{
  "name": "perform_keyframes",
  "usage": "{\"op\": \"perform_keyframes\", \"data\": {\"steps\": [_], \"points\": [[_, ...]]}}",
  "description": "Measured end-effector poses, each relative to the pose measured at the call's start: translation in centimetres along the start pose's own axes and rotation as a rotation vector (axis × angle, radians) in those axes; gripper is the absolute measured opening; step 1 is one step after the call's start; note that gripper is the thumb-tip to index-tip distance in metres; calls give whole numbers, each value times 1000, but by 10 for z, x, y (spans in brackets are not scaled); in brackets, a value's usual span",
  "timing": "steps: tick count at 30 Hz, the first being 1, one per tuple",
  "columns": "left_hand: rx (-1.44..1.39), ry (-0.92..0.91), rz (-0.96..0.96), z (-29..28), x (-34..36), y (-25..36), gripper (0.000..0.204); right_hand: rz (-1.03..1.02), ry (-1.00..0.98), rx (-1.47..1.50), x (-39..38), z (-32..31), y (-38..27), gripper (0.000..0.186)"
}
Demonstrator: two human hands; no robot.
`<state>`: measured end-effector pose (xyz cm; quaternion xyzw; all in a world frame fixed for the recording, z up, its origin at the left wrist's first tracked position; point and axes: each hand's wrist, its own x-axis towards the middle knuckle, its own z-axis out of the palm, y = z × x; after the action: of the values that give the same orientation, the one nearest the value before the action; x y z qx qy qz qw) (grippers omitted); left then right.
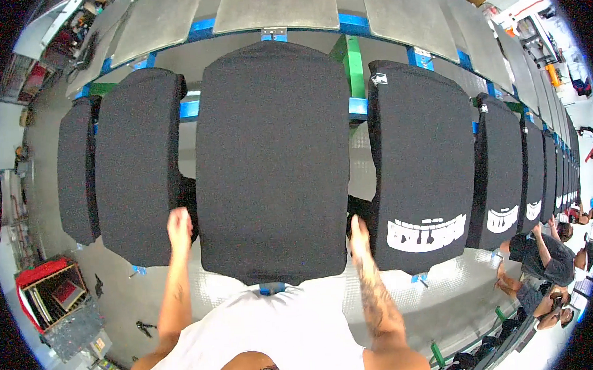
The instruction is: Placing black t-shirts onto the platens of a screen printing machine.
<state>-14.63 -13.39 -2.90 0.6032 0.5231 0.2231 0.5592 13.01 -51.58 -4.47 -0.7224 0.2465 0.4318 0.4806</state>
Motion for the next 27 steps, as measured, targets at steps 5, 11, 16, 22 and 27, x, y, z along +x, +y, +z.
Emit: {"op": "perform_keyframes", "data": {"steps": [5,11,16,22,27], "points": [[-630,-140,-916,-19,-110,-48,46,304,-654,1045,-33,-1,87,64],[-985,-193,-729,-20,-72,-76,50,66,-402,1003,34,-12,101,53],[-859,-39,-554,-45,-66,-91,50,-219,-218,1082,5,-21,98,51],[-949,8,-553,-47,-62,-85,51,-249,51,1168,10,-16,91,49],[-989,37,-558,-43,-71,-86,50,-320,242,1032,44,-19,99,57]]}}
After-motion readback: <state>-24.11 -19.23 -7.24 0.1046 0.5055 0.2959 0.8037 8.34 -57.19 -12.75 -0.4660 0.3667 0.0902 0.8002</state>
